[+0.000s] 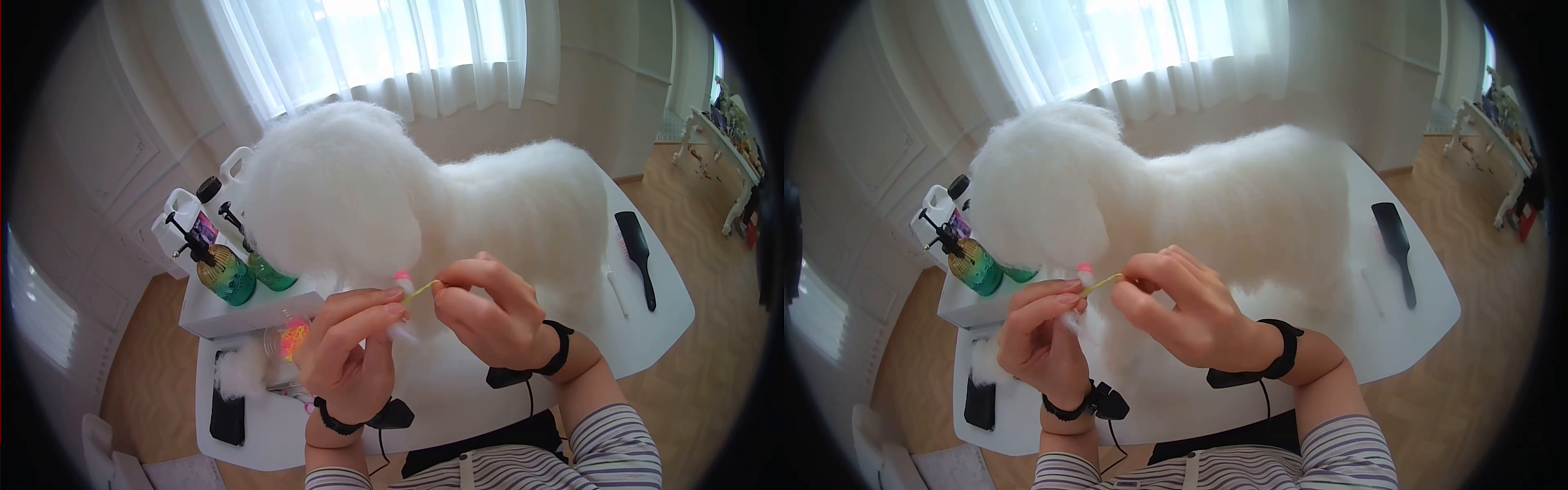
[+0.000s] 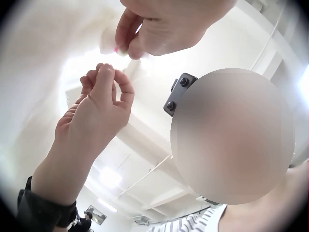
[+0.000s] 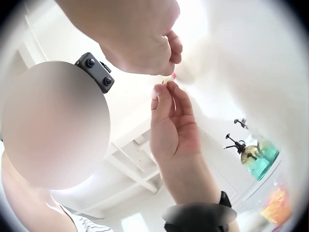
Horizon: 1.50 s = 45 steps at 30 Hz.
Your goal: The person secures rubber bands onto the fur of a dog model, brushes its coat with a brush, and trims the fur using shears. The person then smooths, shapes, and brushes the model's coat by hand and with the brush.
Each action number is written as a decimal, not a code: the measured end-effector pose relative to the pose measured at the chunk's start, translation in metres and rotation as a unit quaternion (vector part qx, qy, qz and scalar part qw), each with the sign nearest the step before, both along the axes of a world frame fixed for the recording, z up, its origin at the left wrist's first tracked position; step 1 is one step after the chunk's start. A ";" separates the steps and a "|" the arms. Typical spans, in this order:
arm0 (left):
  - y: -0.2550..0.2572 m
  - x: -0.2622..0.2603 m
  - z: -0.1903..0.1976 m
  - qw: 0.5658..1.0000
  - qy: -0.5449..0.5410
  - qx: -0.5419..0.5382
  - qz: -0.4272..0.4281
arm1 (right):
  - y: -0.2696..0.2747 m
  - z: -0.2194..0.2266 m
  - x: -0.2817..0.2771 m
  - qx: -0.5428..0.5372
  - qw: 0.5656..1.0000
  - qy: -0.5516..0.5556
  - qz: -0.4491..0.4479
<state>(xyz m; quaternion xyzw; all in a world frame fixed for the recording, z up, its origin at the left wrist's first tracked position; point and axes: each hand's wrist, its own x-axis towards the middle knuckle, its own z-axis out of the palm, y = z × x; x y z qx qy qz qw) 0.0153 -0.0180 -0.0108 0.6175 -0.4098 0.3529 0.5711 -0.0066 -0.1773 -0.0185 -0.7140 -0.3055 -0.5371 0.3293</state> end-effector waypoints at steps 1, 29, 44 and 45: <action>0.000 0.000 0.001 0.999 -0.019 0.020 0.020 | -0.002 0.003 0.000 -0.052 0.996 -0.044 -0.054; 0.003 -0.003 0.003 0.976 -0.137 0.106 0.129 | 0.005 -0.001 0.007 0.020 0.996 -0.080 0.020; -0.002 0.002 0.001 0.971 -0.181 0.104 0.120 | -0.004 0.020 0.011 -0.055 0.954 -0.151 -0.252; -0.002 0.002 0.002 0.971 -0.181 0.103 0.122 | -0.003 0.023 0.010 -0.057 0.954 -0.152 -0.250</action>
